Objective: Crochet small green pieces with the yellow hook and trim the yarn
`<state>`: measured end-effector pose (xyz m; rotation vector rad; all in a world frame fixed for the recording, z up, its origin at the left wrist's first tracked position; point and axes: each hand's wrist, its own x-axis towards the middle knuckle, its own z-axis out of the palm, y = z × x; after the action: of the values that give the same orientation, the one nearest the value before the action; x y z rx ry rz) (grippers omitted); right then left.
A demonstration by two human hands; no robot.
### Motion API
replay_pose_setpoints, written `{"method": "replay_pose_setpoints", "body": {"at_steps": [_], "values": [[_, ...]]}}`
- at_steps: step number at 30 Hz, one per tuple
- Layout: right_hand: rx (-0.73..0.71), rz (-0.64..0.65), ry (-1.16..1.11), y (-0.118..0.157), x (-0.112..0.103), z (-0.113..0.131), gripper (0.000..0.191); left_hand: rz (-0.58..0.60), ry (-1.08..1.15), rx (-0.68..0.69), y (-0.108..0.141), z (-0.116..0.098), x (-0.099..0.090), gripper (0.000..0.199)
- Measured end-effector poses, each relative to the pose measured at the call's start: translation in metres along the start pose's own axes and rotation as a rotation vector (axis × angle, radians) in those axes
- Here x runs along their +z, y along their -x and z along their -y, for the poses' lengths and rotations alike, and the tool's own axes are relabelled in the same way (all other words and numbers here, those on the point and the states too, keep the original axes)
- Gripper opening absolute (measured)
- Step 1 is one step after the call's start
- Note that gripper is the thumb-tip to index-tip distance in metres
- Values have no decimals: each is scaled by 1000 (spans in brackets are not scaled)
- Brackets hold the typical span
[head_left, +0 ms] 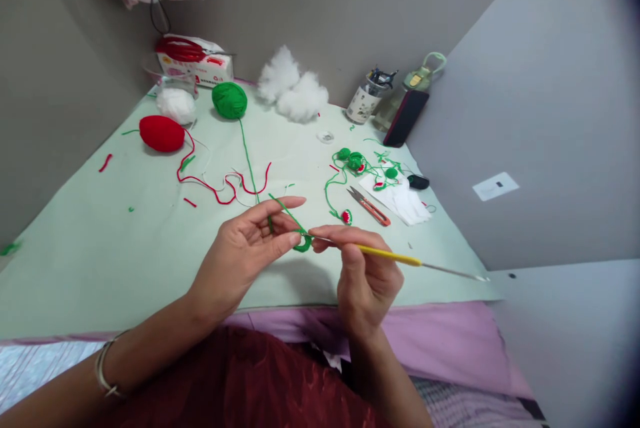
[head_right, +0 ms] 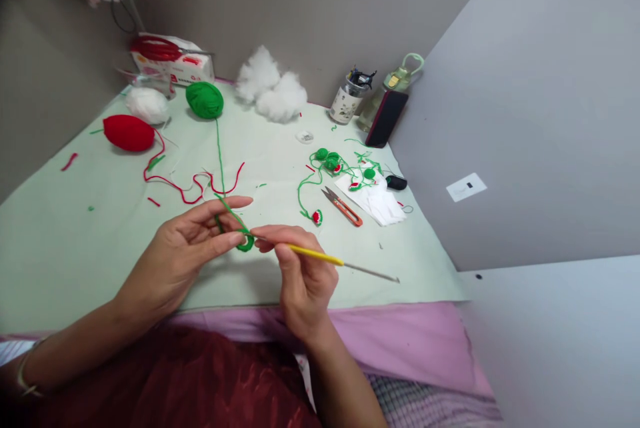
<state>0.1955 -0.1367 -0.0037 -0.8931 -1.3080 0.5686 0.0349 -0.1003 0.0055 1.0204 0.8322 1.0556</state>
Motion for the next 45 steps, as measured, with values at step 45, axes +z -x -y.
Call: {"method": "replay_pose_setpoints", "body": {"at_steps": [45], "values": [[-397, 13, 367, 11, 10, -20, 34, -70, 68, 42, -4, 10, 2, 34]]}}
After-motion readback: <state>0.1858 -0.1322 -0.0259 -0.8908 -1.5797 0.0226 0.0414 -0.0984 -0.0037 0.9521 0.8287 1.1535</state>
